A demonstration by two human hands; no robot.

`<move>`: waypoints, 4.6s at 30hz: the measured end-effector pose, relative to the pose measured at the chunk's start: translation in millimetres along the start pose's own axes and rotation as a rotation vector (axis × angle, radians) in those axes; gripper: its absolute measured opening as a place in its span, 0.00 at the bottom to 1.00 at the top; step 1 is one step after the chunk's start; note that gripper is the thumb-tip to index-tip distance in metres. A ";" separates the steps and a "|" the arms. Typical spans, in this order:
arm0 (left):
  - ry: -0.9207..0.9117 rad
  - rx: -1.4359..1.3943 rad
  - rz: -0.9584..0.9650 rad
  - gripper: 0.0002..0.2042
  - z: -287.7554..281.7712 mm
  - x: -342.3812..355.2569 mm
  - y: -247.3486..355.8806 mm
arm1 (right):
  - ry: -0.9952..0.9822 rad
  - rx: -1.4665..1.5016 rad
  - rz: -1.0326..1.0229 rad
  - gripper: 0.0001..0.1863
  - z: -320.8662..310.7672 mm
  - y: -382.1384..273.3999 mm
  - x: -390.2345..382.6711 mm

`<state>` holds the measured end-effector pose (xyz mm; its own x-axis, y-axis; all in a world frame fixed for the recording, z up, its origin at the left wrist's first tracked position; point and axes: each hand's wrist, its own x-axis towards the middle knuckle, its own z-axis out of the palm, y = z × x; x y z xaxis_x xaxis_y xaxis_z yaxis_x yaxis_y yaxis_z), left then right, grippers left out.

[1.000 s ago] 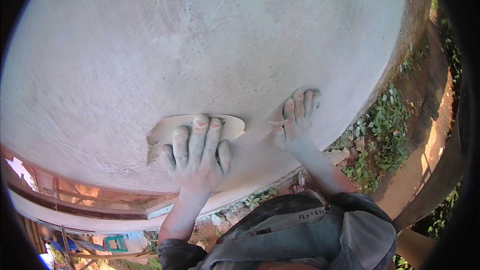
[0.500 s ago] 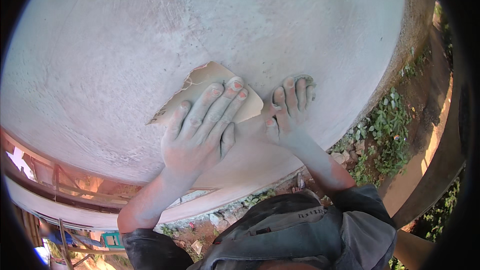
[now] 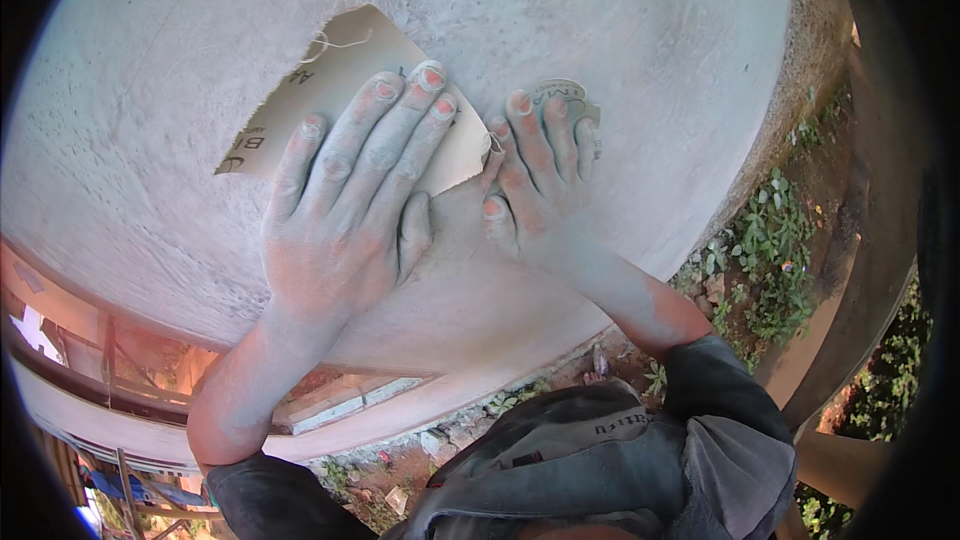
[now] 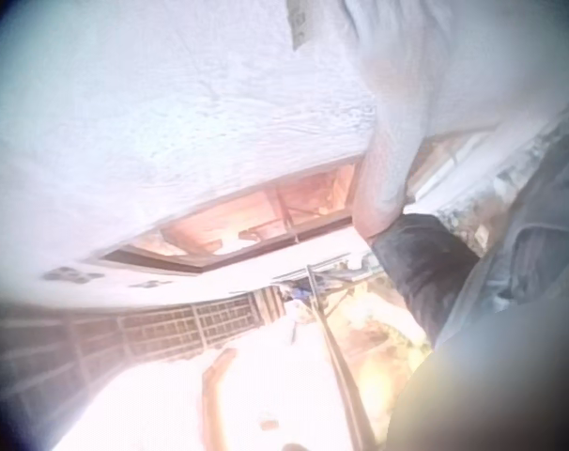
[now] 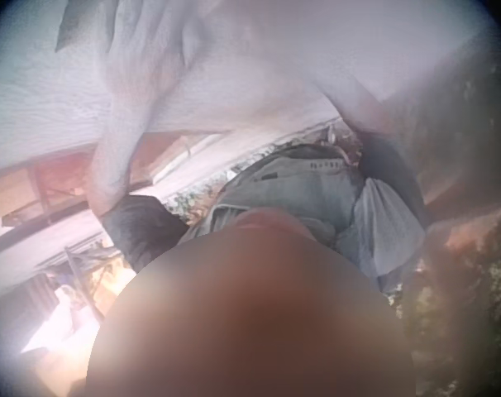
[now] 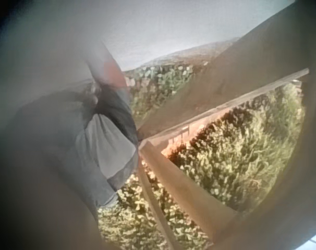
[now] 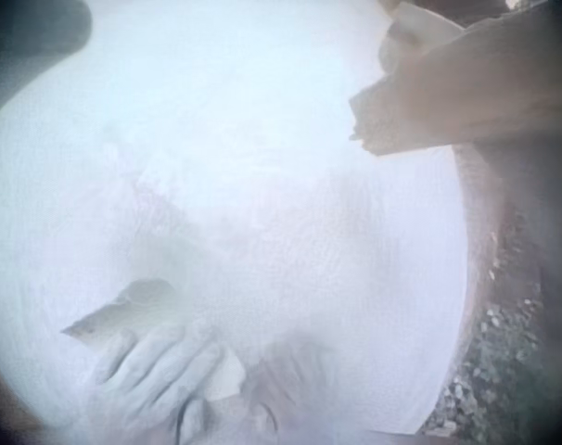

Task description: The person smooths a freshly plastered wall using sandpaper. They rub the surface with both hands, moving across different sections to even out the texture. The person occasionally pauses to adjust their grip or reposition the sandpaper.

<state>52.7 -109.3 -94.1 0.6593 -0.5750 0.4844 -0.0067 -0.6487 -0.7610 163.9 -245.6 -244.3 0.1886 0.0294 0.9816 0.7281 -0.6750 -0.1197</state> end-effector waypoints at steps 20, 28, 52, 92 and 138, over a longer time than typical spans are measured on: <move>0.154 0.075 -0.183 0.29 72.9 -175.3 26.2 | 0.119 0.138 0.843 0.37 12.4 42.9 -212.9; -0.035 -0.190 0.006 0.22 94.7 -163.2 110.8 | -0.168 0.064 0.123 0.34 19.4 -49.4 -145.9; 0.119 -0.049 -0.274 0.24 70.6 -140.5 60.4 | 0.047 0.145 0.503 0.35 -7.6 14.9 -118.3; -0.097 -0.268 -0.103 0.23 115.2 -176.7 158.2 | -0.092 0.164 0.497 0.34 21.5 -18.0 -258.6; 0.267 -0.226 -0.530 0.25 77.3 -140.3 84.7 | -0.008 0.162 0.642 0.37 -2.2 70.5 -151.5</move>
<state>17.8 -45.0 -259.9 0.4066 -0.2323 0.8836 0.0913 -0.9519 -0.2923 185.2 -299.2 -401.2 0.6226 -0.3362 0.7067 0.5590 -0.4409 -0.7022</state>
